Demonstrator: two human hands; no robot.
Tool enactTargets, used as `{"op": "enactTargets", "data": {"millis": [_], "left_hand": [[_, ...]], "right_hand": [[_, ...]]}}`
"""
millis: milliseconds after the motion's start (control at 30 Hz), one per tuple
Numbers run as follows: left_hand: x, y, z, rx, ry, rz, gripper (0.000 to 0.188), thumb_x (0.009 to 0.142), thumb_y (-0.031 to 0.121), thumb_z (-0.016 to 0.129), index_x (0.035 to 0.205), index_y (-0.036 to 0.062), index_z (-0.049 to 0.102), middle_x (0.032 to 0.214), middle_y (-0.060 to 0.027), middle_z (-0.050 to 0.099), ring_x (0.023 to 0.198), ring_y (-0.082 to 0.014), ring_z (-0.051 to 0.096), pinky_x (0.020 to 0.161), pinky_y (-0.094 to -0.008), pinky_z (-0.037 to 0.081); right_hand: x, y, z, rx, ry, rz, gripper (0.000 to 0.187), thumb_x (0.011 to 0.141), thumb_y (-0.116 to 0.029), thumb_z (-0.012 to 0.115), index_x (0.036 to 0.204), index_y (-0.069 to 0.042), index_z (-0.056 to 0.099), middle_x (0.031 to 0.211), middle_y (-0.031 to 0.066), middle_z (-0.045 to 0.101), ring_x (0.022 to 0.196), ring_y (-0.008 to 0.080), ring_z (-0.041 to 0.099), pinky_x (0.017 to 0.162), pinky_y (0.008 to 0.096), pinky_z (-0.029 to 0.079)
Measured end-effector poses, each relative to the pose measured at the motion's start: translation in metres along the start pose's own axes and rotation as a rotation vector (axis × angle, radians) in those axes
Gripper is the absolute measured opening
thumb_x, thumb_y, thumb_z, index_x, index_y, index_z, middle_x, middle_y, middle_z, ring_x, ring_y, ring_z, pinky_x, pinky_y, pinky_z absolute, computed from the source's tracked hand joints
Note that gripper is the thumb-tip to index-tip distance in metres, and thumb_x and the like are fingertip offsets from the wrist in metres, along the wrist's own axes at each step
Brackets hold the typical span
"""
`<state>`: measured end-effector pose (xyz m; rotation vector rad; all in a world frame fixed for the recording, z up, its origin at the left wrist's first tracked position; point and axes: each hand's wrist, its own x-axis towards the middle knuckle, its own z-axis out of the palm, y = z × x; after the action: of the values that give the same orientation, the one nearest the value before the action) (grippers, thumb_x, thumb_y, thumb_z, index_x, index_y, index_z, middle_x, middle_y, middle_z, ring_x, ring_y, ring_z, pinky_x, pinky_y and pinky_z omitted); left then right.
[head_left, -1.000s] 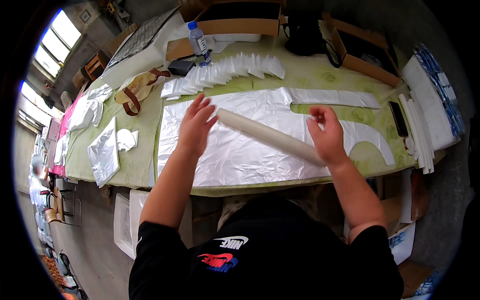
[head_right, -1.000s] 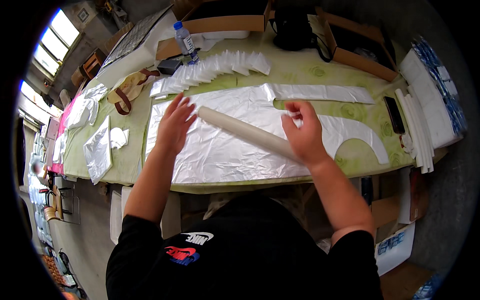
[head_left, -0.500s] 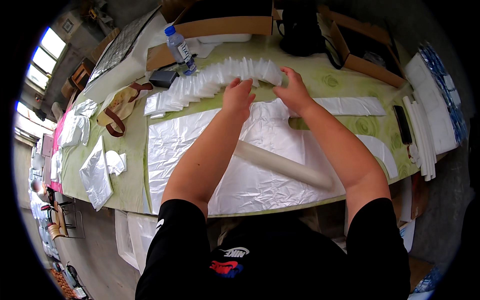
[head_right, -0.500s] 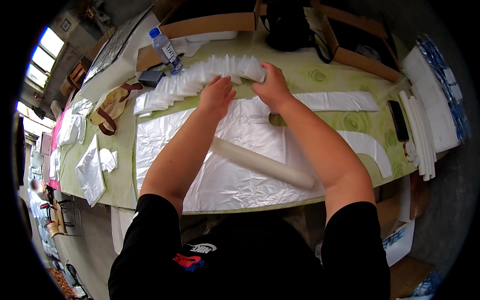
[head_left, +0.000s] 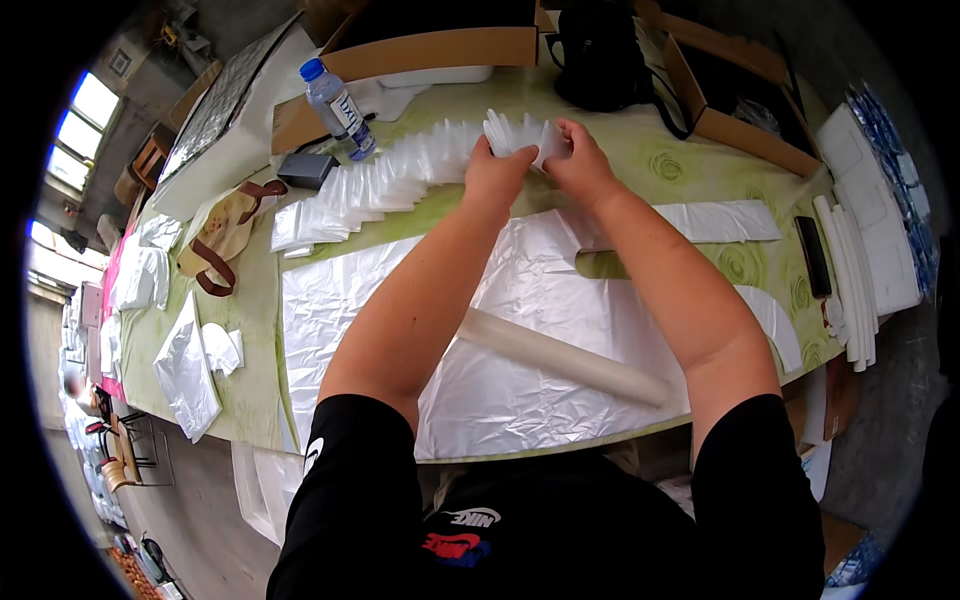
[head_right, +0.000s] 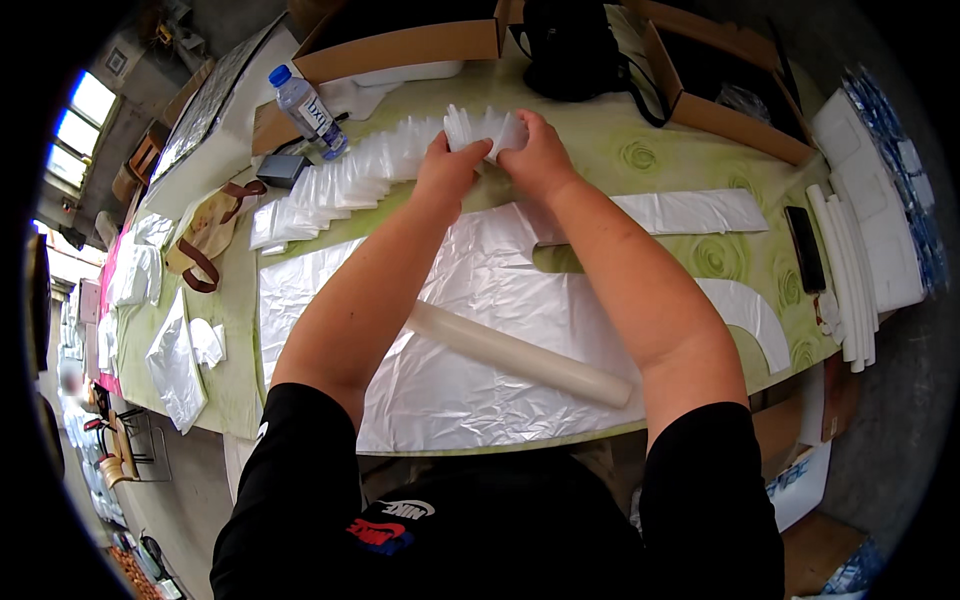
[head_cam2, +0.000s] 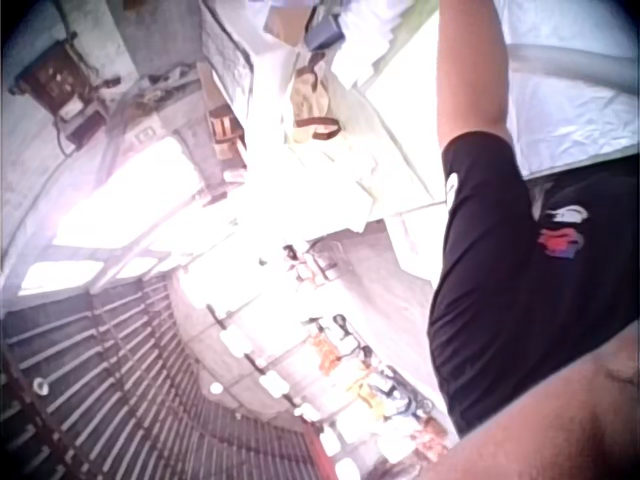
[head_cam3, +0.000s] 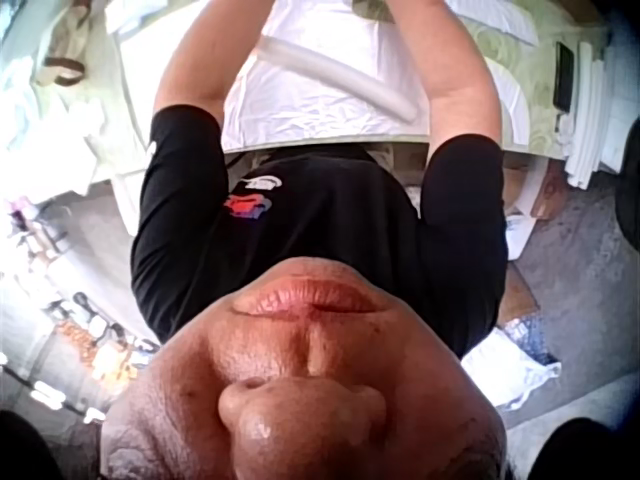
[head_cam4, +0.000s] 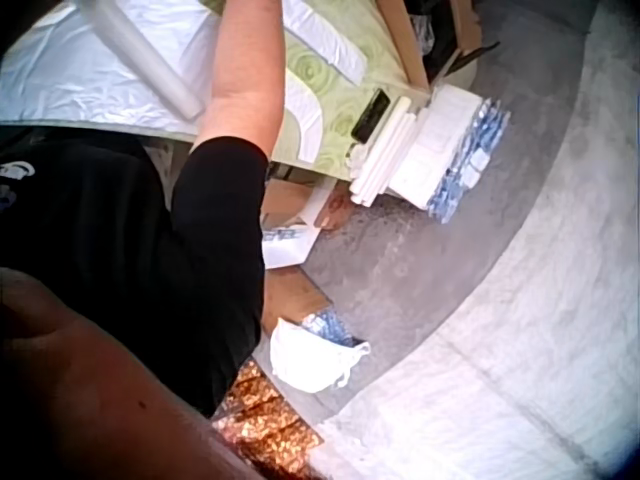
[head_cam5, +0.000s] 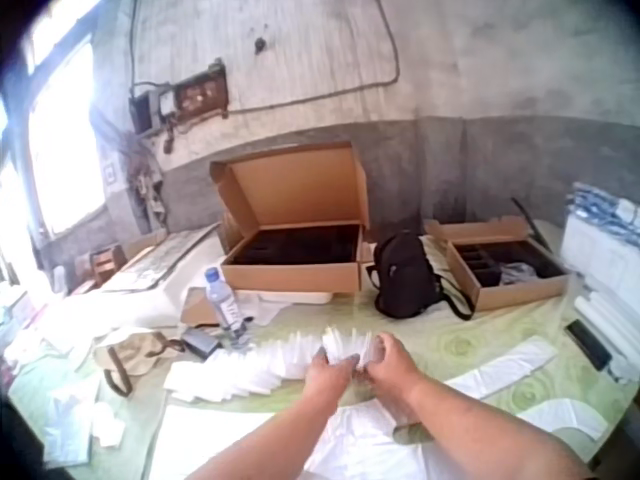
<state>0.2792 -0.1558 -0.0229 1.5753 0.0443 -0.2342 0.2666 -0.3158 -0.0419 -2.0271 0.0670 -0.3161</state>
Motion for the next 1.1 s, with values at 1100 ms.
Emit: {"op": "enactTargets", "data": {"millis": [1100], "left_hand": [[-0.011,-0.003,0.024,0.408,-0.059,0.339,0.067,0.079,0.027,0.078,0.138,0.0037,0.056,0.126,-0.0139,0.067,0.115,-0.0255,0.064,0.099,-0.0349,0.049]], "right_hand": [[0.04,0.024,-0.035,0.553,-0.013,0.031,0.079,0.095,-0.05,0.059,0.153,-0.003,0.035,0.147,0.0163,0.047,0.132,0.0241,0.047,0.114,0.0321,0.029]]}}
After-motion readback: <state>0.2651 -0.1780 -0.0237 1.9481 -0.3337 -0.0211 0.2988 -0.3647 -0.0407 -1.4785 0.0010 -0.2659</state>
